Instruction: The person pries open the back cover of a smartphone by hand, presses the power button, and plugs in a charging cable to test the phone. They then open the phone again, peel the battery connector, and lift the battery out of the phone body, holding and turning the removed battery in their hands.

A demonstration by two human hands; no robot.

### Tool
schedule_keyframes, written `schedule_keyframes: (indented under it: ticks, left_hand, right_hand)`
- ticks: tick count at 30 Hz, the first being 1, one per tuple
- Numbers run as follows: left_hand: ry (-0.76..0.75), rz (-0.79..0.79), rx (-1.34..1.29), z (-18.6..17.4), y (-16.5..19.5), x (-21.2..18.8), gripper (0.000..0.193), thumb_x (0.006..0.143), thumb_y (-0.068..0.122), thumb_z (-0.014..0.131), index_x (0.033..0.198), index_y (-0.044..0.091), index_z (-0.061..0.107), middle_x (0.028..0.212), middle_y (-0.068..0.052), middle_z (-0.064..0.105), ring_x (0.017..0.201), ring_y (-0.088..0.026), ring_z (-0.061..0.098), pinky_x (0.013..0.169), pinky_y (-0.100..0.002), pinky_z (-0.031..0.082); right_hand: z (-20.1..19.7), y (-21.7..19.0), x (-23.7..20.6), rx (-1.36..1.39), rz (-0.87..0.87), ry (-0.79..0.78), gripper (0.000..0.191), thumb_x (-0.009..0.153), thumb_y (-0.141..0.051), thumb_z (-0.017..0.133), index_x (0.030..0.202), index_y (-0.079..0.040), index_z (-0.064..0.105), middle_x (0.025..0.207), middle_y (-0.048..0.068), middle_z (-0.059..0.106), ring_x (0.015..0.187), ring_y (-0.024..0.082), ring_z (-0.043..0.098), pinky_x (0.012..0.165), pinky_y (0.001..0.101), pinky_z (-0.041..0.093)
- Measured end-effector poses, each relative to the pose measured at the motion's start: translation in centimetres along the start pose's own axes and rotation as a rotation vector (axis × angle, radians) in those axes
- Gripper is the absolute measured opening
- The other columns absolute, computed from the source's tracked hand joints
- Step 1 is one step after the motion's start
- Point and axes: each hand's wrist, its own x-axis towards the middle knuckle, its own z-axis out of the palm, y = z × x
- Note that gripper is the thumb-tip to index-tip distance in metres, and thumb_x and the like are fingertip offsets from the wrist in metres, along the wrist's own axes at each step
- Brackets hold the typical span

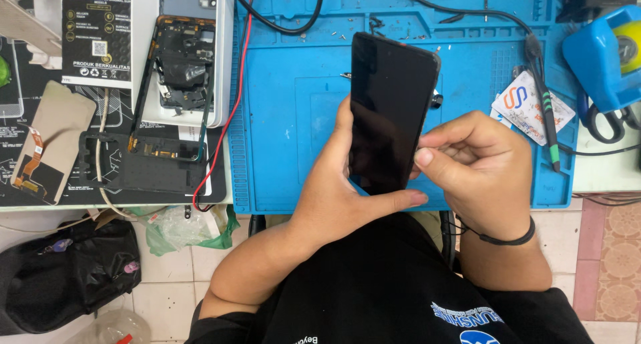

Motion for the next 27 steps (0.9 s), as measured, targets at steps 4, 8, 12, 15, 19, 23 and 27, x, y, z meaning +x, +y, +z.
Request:
schedule_keyframes:
  ticks: [4,8,12,15,19,23,27]
  left_hand:
    - [0.009,-0.012,-0.004,-0.06,0.03,0.14,0.116,0.083,0.009,0.091,0.168,0.004,0.013,0.13,-0.008,0.063,0.112,-0.016,0.071,0.106,-0.033,0.061]
    - [-0.009,0.0,-0.016,-0.18,0.03,0.12,0.111,0.083,0.009,0.092,0.163,0.002,0.015,0.13,-0.009,0.063,0.113,-0.016,0.07,0.108,-0.034,0.06]
    - [0.003,0.005,0.024,-0.32,0.04,0.05,0.114,0.083,0.011,0.092,0.166,0.003,0.015,0.129,-0.008,0.064,0.112,-0.016,0.071,0.108,-0.033,0.061]
    - [0.007,0.01,0.039,-0.38,0.04,0.09,0.116,0.084,0.012,0.092,0.168,0.004,0.013,0.129,-0.008,0.064,0.113,-0.016,0.072,0.107,-0.033,0.061]
    - [-0.008,-0.008,0.004,-0.45,0.18,0.09,0.111,0.084,0.011,0.092,0.163,0.002,0.016,0.127,-0.009,0.065,0.11,-0.016,0.072,0.106,-0.033,0.061]
    - [-0.003,0.005,0.027,-0.53,0.27,0.01,0.111,0.084,0.011,0.092,0.163,0.003,0.016,0.128,-0.008,0.065,0.109,-0.015,0.073,0.105,-0.032,0.061]
    - [0.005,0.037,0.083,-0.63,0.21,0.01,0.112,0.084,0.011,0.093,0.163,0.003,0.014,0.128,-0.008,0.066,0.109,-0.015,0.074,0.105,-0.032,0.061]
  right_hand:
    - [-0.04,0.16,0.14,0.003,-0.008,-0.008,0.012,0.093,0.011,0.071,0.101,0.005,0.064,0.098,0.016,0.073,0.085,0.018,0.073,0.078,0.031,0.062]
    - [-0.08,0.25,0.12,-0.013,-0.009,-0.006,0.012,0.093,0.011,0.071,0.101,0.005,0.064,0.098,0.016,0.073,0.084,0.018,0.073,0.077,0.0306,0.062]
    - [-0.04,0.31,0.14,0.018,-0.002,-0.002,0.012,0.094,0.011,0.071,0.102,0.005,0.065,0.098,0.016,0.073,0.085,0.018,0.073,0.078,0.0309,0.062]
    - [0.06,0.3,0.15,-0.028,-0.02,-0.01,0.012,0.094,0.011,0.072,0.101,0.005,0.064,0.097,0.016,0.072,0.085,0.018,0.072,0.078,0.0311,0.062]
    - [0.23,0.2,0.1,-0.019,-0.017,0.0,0.012,0.093,0.012,0.072,0.1,0.005,0.064,0.098,0.016,0.073,0.084,0.018,0.073,0.077,0.0314,0.062]
    - [0.2,0.25,0.01,-0.033,-0.025,-0.002,0.012,0.093,0.012,0.071,0.101,0.005,0.064,0.095,0.017,0.073,0.081,0.018,0.073,0.077,0.0314,0.062]
    - [-0.11,0.65,-0.09,-0.028,-0.026,-0.007,0.012,0.093,0.012,0.071,0.101,0.005,0.064,0.098,0.017,0.073,0.086,0.019,0.073,0.078,0.0317,0.062]
